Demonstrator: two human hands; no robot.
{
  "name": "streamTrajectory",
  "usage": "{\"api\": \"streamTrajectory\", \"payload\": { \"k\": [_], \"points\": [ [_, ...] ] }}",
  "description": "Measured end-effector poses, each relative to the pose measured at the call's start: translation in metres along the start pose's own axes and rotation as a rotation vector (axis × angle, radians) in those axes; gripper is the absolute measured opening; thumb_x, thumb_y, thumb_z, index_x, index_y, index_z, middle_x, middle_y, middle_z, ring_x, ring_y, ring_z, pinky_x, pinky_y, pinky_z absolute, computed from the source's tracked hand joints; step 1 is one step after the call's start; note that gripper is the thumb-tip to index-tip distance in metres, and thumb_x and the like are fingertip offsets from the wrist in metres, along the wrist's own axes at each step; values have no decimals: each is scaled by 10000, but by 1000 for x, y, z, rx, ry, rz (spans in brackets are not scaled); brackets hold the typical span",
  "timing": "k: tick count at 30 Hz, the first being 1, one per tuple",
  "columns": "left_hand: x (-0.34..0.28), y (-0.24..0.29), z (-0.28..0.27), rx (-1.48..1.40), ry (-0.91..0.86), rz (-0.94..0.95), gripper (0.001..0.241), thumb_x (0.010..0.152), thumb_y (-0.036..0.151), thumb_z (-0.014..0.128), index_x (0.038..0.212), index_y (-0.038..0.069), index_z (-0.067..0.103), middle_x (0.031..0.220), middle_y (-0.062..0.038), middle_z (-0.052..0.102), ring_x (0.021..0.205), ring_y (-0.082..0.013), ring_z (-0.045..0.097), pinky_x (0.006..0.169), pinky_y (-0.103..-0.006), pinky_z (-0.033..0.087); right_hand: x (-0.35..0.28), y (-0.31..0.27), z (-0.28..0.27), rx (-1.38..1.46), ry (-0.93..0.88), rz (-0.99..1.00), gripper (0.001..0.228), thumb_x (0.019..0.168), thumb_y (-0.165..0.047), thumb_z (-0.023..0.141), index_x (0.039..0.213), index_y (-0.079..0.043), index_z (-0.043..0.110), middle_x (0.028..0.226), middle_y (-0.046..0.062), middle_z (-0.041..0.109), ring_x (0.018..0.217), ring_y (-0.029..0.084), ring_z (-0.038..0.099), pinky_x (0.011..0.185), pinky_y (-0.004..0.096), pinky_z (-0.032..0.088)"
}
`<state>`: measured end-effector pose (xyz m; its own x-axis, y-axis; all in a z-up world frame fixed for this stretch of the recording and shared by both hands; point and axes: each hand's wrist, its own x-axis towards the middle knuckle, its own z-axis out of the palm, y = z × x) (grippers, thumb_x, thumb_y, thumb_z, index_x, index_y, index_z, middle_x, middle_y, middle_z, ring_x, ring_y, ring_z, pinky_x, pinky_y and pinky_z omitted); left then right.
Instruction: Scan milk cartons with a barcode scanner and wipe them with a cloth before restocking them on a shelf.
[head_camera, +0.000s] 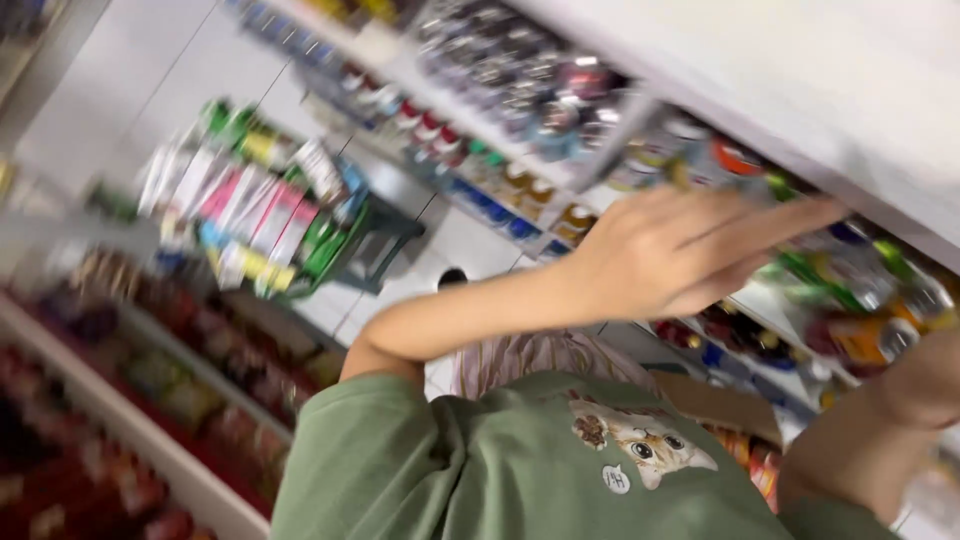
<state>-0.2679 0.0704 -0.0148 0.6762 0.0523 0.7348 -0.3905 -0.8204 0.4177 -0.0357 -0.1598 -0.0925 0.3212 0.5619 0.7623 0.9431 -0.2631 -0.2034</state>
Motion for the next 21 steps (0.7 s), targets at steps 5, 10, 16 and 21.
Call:
{"api": "streamTrajectory", "payload": {
  "k": [5, 10, 16, 21],
  "points": [
    [-142, -19, -70, 9, 269, -463, 500, 968, 138, 703, 1438, 162, 535, 996, -85, 732, 803, -188, 713, 724, -304, 590, 6, -187, 104, 323, -73, 39, 341, 930, 26, 777, 1210, 32, 583, 1239, 166, 568, 1119, 359, 584, 989, 455, 492],
    [-280, -84, -114, 71, 443, -1235, 417, 917, 91, 678, 1326, 57, 607, 818, -102, 727, 642, -211, 710, 610, -344, 571, 3, -287, 277, 782, -405, 225, 336, 907, 66, 733, 1211, -8, 612, 1143, 118, 621, 1012, 231, 655, 917, 340, 541],
    [-455, -242, -115, 108, 535, -1436, 384, 859, 62, 683, 1235, -6, 638, 946, -196, 695, 745, -284, 705, 710, -380, 585, -27, -366, 502, 830, -826, 360, 464, 820, -10, 731, 1274, -25, 637, 1111, 137, 615, 859, 197, 663, 705, 289, 561],
    [-541, -399, -98, 240, 428, -1301, 607, 800, 91, 702, 1353, -71, 513, 1155, -295, 628, 992, -429, 649, 894, -462, 529, -103, -383, 679, 660, -871, 310, 594, 750, -84, 773, 1309, 25, 605, 1094, 211, 624, 843, 316, 659, 776, 396, 556]
  ]
}}
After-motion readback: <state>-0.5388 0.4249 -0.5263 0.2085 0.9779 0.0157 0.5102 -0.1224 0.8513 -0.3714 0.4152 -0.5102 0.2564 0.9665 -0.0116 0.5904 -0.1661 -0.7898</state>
